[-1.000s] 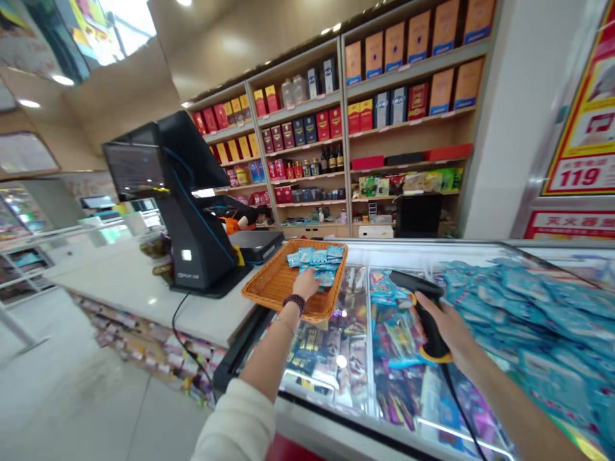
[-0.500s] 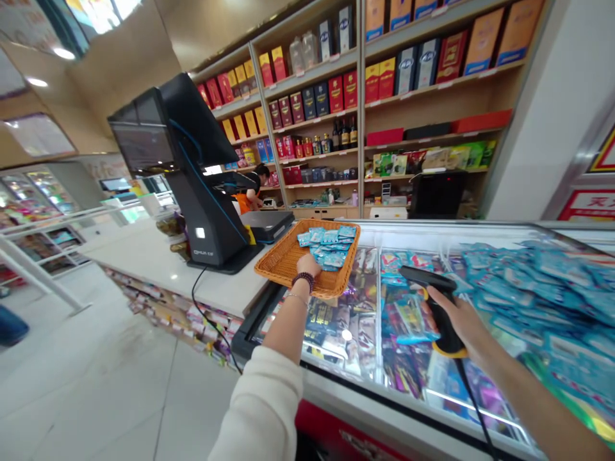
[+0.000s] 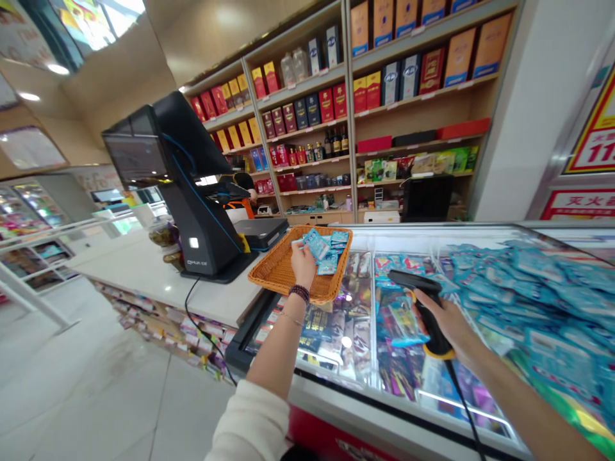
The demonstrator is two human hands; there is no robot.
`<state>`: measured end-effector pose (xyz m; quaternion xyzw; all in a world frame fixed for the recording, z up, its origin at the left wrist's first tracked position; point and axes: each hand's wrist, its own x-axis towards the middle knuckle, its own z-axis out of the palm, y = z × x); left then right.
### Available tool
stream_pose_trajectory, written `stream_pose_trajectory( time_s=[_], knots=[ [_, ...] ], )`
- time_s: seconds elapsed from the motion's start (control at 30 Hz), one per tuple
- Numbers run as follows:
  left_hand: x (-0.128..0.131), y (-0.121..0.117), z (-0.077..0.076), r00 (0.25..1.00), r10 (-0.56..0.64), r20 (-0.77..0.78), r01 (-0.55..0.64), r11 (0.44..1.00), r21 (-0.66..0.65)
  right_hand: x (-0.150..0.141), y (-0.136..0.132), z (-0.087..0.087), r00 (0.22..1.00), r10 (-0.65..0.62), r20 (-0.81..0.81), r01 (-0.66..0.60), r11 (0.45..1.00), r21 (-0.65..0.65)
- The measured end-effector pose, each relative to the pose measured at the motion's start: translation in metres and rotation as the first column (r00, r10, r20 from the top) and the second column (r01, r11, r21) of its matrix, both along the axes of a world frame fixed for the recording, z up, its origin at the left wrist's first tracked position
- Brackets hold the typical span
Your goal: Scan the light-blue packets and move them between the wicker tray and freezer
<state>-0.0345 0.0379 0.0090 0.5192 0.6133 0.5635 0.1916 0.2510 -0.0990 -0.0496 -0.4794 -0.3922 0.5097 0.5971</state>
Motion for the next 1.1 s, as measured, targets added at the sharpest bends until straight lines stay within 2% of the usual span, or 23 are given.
stream_pose_trajectory(
  time_s=[0.07,0.13,0.2,0.23,0.3,0.37,0.47,0.53,0.63,0.8,0.93,1.1],
  knots=[
    [0.023,-0.006,-0.005,0.973,-0.136,0.186,0.127,0.990,0.061,-0.001,0.000,-0.001,1.000,-0.005,0.001,0.005,1.000,0.000],
    [0.049,-0.014,-0.014,0.906,-0.283,0.316,0.267,0.959,0.094,-0.001,0.002,-0.004,1.000,-0.004,-0.008,0.004,1.000,0.010],
    [0.071,-0.022,-0.024,0.874,-0.358,0.328,0.354,0.932,0.075,0.001,0.004,-0.007,1.000,-0.011,-0.014,0.012,1.000,0.029],
    [0.079,-0.027,-0.028,0.884,-0.375,0.278,0.371,0.926,0.068,0.003,0.005,-0.008,1.000,-0.013,-0.007,0.013,0.999,0.039],
    [0.092,-0.035,-0.033,0.919,-0.380,0.106,0.375,0.925,0.064,0.009,0.006,-0.009,0.998,-0.011,0.056,0.008,0.998,0.056],
    [0.101,-0.041,-0.037,0.925,-0.371,-0.077,0.377,0.923,0.077,0.017,0.005,-0.005,0.979,-0.009,0.204,-0.007,0.997,0.080],
    [0.110,-0.045,-0.045,0.916,-0.362,-0.175,0.377,0.925,0.057,0.029,0.002,0.001,0.891,-0.065,0.449,0.005,0.991,0.134],
    [0.114,-0.043,-0.054,0.932,-0.340,-0.128,0.347,0.937,0.044,0.034,0.000,0.003,0.846,-0.096,0.524,0.024,0.989,0.143],
    [0.116,-0.036,-0.070,0.951,-0.308,0.026,0.306,0.951,0.049,0.033,-0.002,0.003,0.815,-0.095,0.571,0.024,0.991,0.131],
    [0.114,-0.025,-0.088,0.929,-0.340,0.144,0.327,0.939,0.102,0.025,-0.007,0.004,0.728,-0.073,0.681,-0.005,0.994,0.112],
    [0.113,-0.021,-0.096,0.922,-0.352,0.162,0.337,0.935,0.115,0.024,-0.010,0.008,0.666,-0.036,0.745,-0.030,0.997,0.075],
    [0.113,-0.021,-0.098,0.919,-0.346,0.191,0.326,0.937,0.128,0.025,-0.012,0.012,0.625,0.004,0.780,-0.052,0.998,0.036]
  ],
)
